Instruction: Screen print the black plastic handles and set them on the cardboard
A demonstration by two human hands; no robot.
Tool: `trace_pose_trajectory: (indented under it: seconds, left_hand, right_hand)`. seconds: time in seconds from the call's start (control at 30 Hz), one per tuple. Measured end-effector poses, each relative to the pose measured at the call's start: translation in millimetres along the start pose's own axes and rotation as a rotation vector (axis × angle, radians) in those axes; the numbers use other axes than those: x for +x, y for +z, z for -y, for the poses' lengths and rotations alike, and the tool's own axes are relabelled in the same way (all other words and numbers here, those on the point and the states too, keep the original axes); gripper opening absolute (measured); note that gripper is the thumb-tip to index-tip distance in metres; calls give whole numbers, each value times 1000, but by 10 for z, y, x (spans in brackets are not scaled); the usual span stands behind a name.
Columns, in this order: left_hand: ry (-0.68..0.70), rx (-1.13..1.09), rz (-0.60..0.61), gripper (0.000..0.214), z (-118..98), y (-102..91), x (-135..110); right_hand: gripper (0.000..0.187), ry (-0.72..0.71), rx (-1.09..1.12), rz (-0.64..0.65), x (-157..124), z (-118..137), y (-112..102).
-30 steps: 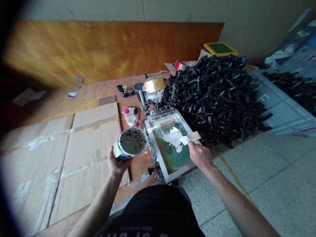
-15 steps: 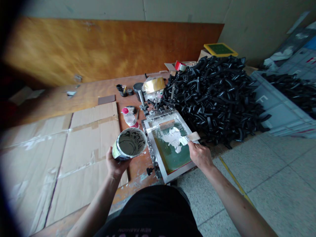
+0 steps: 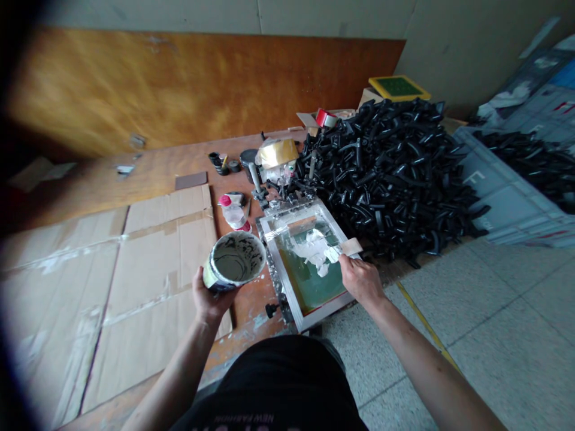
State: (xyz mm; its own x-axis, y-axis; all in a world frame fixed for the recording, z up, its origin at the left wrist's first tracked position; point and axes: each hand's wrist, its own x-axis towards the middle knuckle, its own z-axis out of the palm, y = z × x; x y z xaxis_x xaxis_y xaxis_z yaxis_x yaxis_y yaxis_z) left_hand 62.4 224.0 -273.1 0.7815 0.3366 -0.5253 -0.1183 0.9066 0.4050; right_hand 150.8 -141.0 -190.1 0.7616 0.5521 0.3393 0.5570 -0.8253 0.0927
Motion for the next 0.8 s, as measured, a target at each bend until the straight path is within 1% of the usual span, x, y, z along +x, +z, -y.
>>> trace_pose_trajectory:
  seconds: [0.17,0.3,0.4,0.57,0.7,0.8]
  left_hand:
    - [-6,1,10,44,-2,21,-9]
    - [-5,-12,-5,41,12,43,-21]
    - [-5,-24,-2,41,21,47,-25]
    - [-11,-27,20,44,31,32,-12]
    - [-15,-18,11,46,37,26,-10]
    - [-34,-23,19,44,40,29,-12]
  right_hand:
    - [29,27,-7,-26,3,-13,-18]
    - [30,10,2,-15,4,-24,-35]
    - [29,19,-36,-47,2,-29,-46]
    - [30,-48,-87,-68,-1,-41,-58]
    - [26,-30,-102,-105,14,-33,-152]
    - [26,-32,-90,-173,37,-17,-255]
